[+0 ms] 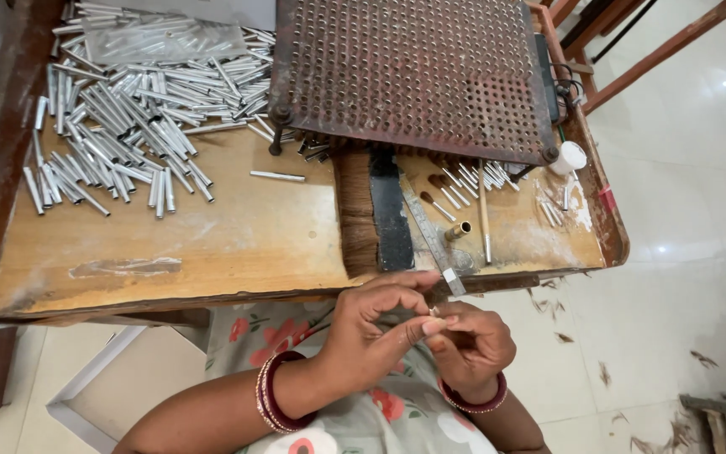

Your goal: Assembling small components or tubes at a manufacturing workbench.

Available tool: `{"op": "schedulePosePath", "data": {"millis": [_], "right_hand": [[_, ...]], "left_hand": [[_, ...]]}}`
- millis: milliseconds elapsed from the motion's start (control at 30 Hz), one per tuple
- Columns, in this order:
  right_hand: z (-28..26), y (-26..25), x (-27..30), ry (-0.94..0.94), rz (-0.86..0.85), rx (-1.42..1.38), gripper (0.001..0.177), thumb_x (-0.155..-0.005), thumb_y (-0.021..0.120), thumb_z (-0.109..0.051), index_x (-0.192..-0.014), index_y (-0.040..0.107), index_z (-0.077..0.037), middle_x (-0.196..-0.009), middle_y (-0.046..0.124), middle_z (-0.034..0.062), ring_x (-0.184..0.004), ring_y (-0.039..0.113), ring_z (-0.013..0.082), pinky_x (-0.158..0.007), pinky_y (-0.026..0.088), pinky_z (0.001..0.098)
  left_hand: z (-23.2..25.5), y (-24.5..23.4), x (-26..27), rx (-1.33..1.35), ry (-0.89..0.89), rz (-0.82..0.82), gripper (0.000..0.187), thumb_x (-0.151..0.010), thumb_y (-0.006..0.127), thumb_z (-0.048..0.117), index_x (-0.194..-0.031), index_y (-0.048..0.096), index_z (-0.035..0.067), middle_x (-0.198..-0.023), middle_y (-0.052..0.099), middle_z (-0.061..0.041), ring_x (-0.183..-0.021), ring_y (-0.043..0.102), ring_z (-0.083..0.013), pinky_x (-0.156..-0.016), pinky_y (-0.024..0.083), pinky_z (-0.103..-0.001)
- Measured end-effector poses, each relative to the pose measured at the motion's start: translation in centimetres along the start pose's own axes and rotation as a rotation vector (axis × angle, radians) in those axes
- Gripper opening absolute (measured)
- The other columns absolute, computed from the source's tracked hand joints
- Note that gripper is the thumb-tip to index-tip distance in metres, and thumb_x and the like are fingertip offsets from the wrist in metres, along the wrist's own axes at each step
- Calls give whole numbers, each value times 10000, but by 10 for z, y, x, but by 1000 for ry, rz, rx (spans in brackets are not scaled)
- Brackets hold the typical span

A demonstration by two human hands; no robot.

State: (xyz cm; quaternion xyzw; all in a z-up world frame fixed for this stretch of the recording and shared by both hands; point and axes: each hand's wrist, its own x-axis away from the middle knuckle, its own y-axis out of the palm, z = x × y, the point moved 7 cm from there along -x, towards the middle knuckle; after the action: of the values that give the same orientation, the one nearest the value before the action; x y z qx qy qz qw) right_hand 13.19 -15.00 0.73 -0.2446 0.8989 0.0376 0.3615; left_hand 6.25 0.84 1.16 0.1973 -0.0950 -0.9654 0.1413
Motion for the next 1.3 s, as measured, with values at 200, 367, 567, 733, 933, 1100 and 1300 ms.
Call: {"op": "schedulePosePath", "data": {"millis": [200,367,567,733,933,1100,1300], "right_hand": [[-4,-35,1,-66,56,514,193,-919,722,21,-1095,644,43,-937,745,164,-759,720,167,-585,522,226],[2,-37,14,-189,-3,799,193,-876,688,89,-1057,698,24,-870,699,138,-736,679,234,-628,530,297],[7,-34,9,-187,-52,818,212,-856,669,73,-1054,710,7,-823,674,119,-695,651,231,-615,521,306],[6,-34,4,-157,-89,799,243,-832,654,80,-1054,715,2,-809,676,101,-678,646,214,-606,520,303],[0,-33,3,-102,-92,784,201,-851,695,104,-1029,695,9,-869,713,132,-756,709,235,-656,558,300],[-12,-19,13,-272,-325,523,212,-902,788,3,-1001,607,-50,-959,742,155,-871,751,253,-771,608,335],[-4,-10,-16,206,-431,404,324,-766,848,-141,-1031,717,-8,-857,774,103,-755,783,170,-650,602,302]], "left_hand": [[6,0,-9,-286,102,-109,325,-878,822,206,-1100,721,-8,-1352,655,-240,-1153,740,-318,-834,646,-378],[-26,20,-18,-662,0,-435,270,-764,837,230,-884,724,16,-1569,418,-235,-801,741,-356,-680,577,-440],[-52,33,-20,-917,-25,-565,262,-763,820,210,-856,688,4,-1647,215,-254,-663,717,-339,-631,559,-465],[-61,35,-17,-931,-33,-566,232,-777,799,190,-851,689,-1,-1647,215,-276,-635,715,-341,-641,566,-469],[-48,34,-19,-802,-3,-446,188,-885,738,176,-911,705,-7,-1575,389,-285,-658,718,-364,-601,569,-464],[-68,28,-5,-24,-192,-185,218,-968,811,182,-916,732,-15,-902,774,-136,-717,647,-124,-590,528,-293],[-50,15,-7,273,-474,-108,237,-897,782,167,-1064,787,-1,-902,777,-79,-645,642,-95,-528,522,-230]]}}
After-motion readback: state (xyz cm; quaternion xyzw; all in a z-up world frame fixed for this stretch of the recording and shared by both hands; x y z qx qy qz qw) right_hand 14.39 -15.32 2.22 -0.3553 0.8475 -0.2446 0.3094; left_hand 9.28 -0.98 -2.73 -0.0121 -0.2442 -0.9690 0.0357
